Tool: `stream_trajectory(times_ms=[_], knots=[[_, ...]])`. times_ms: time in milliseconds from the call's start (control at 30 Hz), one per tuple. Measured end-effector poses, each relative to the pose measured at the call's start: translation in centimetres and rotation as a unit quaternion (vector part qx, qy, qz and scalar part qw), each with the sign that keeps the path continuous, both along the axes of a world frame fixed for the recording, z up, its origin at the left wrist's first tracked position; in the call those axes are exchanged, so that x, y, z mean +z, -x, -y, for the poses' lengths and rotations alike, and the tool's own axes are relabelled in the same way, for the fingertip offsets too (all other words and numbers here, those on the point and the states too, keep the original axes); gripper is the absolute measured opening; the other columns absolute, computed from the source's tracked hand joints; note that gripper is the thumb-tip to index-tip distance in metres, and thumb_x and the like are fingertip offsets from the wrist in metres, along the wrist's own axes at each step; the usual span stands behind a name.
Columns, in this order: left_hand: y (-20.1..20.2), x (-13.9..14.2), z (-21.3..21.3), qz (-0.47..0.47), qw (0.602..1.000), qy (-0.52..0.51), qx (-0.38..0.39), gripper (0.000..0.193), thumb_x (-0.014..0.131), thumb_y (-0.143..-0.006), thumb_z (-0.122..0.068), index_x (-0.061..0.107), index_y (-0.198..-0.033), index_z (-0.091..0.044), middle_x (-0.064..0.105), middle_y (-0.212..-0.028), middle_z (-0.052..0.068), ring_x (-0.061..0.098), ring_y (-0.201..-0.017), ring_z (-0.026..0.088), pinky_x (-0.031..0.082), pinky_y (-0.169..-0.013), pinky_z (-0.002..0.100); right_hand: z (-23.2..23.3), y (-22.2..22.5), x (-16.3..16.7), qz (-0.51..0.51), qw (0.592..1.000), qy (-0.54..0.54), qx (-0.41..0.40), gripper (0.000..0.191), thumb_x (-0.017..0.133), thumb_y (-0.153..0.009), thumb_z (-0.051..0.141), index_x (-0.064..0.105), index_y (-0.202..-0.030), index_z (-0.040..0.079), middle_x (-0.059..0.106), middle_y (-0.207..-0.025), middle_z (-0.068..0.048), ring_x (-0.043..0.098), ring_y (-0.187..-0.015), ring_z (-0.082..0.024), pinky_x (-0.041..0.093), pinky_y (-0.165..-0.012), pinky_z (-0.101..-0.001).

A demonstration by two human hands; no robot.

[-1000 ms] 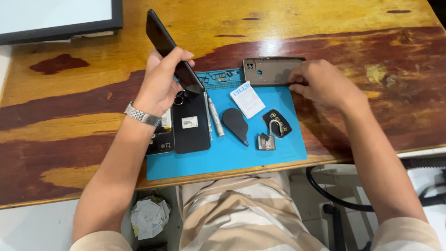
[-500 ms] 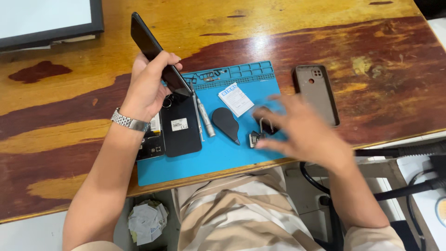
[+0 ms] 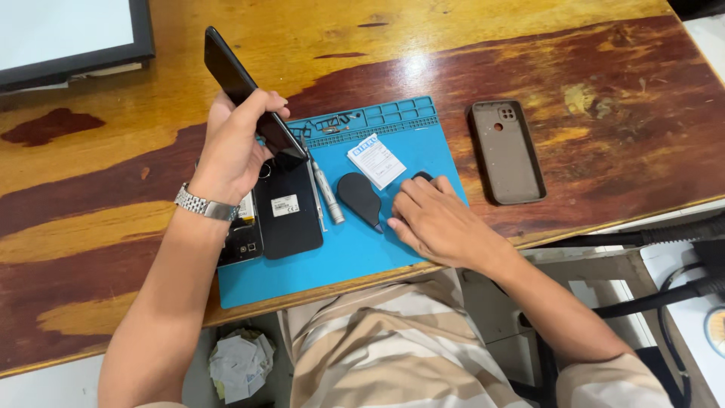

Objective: The person removes a phone case, then uses a prying tool to separate the back cover from a smartphone. The back cover is lifted and set aside, exposing the internal components. The person then picks up a screwdriver and places it on the work surface.

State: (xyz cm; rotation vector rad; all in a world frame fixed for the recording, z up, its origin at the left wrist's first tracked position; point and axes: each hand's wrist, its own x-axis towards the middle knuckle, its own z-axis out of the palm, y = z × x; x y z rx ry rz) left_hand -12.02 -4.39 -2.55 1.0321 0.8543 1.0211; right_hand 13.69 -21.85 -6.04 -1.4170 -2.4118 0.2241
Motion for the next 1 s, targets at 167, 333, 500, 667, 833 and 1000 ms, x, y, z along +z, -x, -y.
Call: stream_trajectory(times_ms=[167, 333, 500, 667, 833, 1000], knots=[[0.2, 0.1, 0.0, 0.007, 1.0, -0.008, 0.001, 0.023, 0.072, -0.088, -0.016, 0.055, -0.101, -0.008, 0.063, -0.094, 0.004, 0.064, -0.085, 0.011, 0.059, -0.065, 0.034, -1.3, -2.2, 0.9, -0.015, 0.996, -0.014, -0.083, 0.027, 0.057, -0.097, 0.029, 0.059, -0.092, 0.003, 0.059, -0.09, -0.019, 0.061, -0.081, -0.04, 0.049, -0.072, -0.0512], [-0.1, -0.1, -0.3, 0.005, 1.0, -0.02, 0.016, 0.024, 0.072, -0.087, -0.016, 0.054, -0.101, -0.009, 0.063, -0.094, 0.003, 0.064, -0.086, 0.011, 0.059, -0.062, 0.034, -3.8, -5.7, 3.7, 0.033, 0.982, 0.039, -0.182, 0.029, 0.054, -0.098, 0.031, 0.065, -0.098, 0.004, 0.067, -0.076, -0.024, 0.066, -0.074, -0.044, 0.051, -0.07, -0.0551], [-0.2, -0.2, -0.8, -0.1, 0.992, -0.045, 0.069, 0.03, 0.074, -0.083, -0.017, 0.052, -0.103, -0.01, 0.061, -0.087, 0.001, 0.055, -0.072, 0.012, 0.044, -0.056, 0.031, -8.8, -6.2, 6.9, 0.162, 0.97, 0.067, -0.171, 0.041, 0.052, -0.1, 0.035, 0.07, -0.085, 0.002, 0.068, -0.073, -0.025, 0.068, -0.077, -0.045, 0.052, -0.075, -0.0561], [2.0, 0.9, -2.3, -0.166, 0.951, -0.245, 0.088, 0.042, 0.077, -0.081, -0.015, 0.051, -0.112, -0.003, 0.069, -0.093, 0.006, 0.068, -0.084, 0.015, 0.058, -0.075, 0.03, -14.2, -2.6, 7.3, 0.072, 0.989, 0.102, -0.082, 0.043, 0.047, -0.099, 0.037, 0.07, -0.094, 0.001, 0.068, -0.081, -0.026, 0.067, -0.077, -0.044, 0.052, -0.075, -0.0541], [5.1, 2.6, -2.9, -0.377, 0.883, -0.229, 0.16, 0.054, 0.076, -0.073, -0.023, 0.052, -0.113, 0.003, 0.072, -0.091, 0.014, 0.069, -0.079, 0.023, 0.056, -0.071, 0.034, -18.8, 3.2, 5.9, 0.019, 0.985, 0.169, -0.026, 0.049, 0.039, -0.102, 0.039, 0.065, -0.102, -0.003, 0.067, -0.1, -0.029, 0.065, -0.095, -0.044, 0.048, -0.086, -0.0545], [6.0, 3.3, -3.1, -0.505, 0.815, -0.223, 0.178, 0.072, 0.079, -0.074, -0.032, 0.049, -0.123, 0.012, 0.069, -0.101, 0.024, 0.069, -0.088, 0.036, 0.056, -0.08, 0.044, -21.5, 9.1, 5.1, -0.033, 0.985, 0.158, 0.053, 0.043, 0.046, -0.1, 0.035, 0.063, -0.107, -0.004, 0.068, -0.104, -0.024, 0.064, -0.102, -0.042, 0.049, -0.088, -0.0498]])
